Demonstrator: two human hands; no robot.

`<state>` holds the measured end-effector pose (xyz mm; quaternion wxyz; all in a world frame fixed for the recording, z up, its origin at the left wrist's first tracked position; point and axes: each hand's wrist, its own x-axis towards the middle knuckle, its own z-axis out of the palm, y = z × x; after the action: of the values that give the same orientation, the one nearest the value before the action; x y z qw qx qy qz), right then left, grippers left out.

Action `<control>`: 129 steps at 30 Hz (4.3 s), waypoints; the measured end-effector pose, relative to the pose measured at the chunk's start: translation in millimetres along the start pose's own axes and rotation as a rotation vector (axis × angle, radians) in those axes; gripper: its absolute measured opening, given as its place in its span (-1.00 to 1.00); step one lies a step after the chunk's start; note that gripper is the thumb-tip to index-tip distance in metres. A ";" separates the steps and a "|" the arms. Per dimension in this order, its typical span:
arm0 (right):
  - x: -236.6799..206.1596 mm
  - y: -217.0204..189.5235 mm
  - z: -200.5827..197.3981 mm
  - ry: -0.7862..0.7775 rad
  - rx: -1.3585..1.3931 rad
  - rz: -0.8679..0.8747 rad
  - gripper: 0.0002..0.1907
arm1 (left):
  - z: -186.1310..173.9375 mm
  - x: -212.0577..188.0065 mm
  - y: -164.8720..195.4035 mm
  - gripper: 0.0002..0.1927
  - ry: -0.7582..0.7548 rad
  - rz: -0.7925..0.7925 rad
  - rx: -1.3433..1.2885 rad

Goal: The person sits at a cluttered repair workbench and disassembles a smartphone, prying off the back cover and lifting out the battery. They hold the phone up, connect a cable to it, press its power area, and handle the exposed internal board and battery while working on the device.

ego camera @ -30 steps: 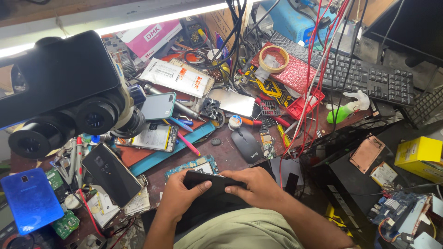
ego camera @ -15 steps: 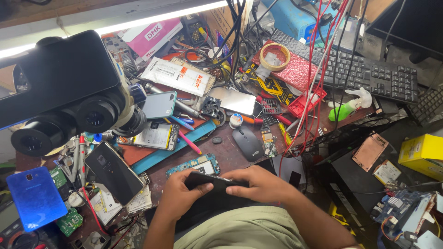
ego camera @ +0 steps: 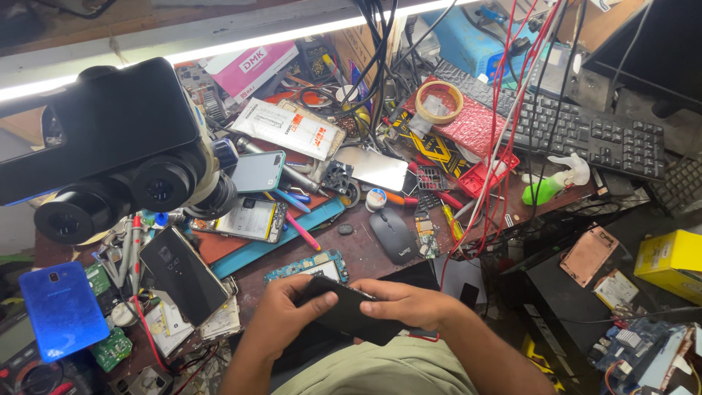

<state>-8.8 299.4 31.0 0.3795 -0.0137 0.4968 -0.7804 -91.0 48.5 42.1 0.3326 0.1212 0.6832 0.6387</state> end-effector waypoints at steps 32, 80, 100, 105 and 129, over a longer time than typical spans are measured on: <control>3.7 -8.7 -10.1 0.124 0.406 -0.339 -0.16 | -60.6 -70.4 -198.0 -0.83 0.233 -0.322 1.154; 6.7 -7.0 -1.8 0.102 0.368 -0.347 -0.16 | -24.2 28.2 -184.3 -0.74 -0.184 -0.241 1.306; -0.2 -0.6 -8.7 0.120 0.417 -0.400 -0.02 | -27.5 26.0 -212.5 -0.65 -0.122 -0.171 1.181; -1.3 -1.7 -7.0 0.167 0.413 -0.433 0.05 | -35.5 19.6 -202.4 -0.63 -0.246 -0.245 1.200; -3.0 -4.7 15.0 0.535 -0.054 -0.487 -0.20 | -16.2 17.8 -234.2 -0.73 0.201 0.348 1.454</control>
<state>-3.4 290.7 43.3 0.0387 0.0627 0.5812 -0.8104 -53.6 10.0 -187.1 -0.0009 0.3577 0.9306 0.0784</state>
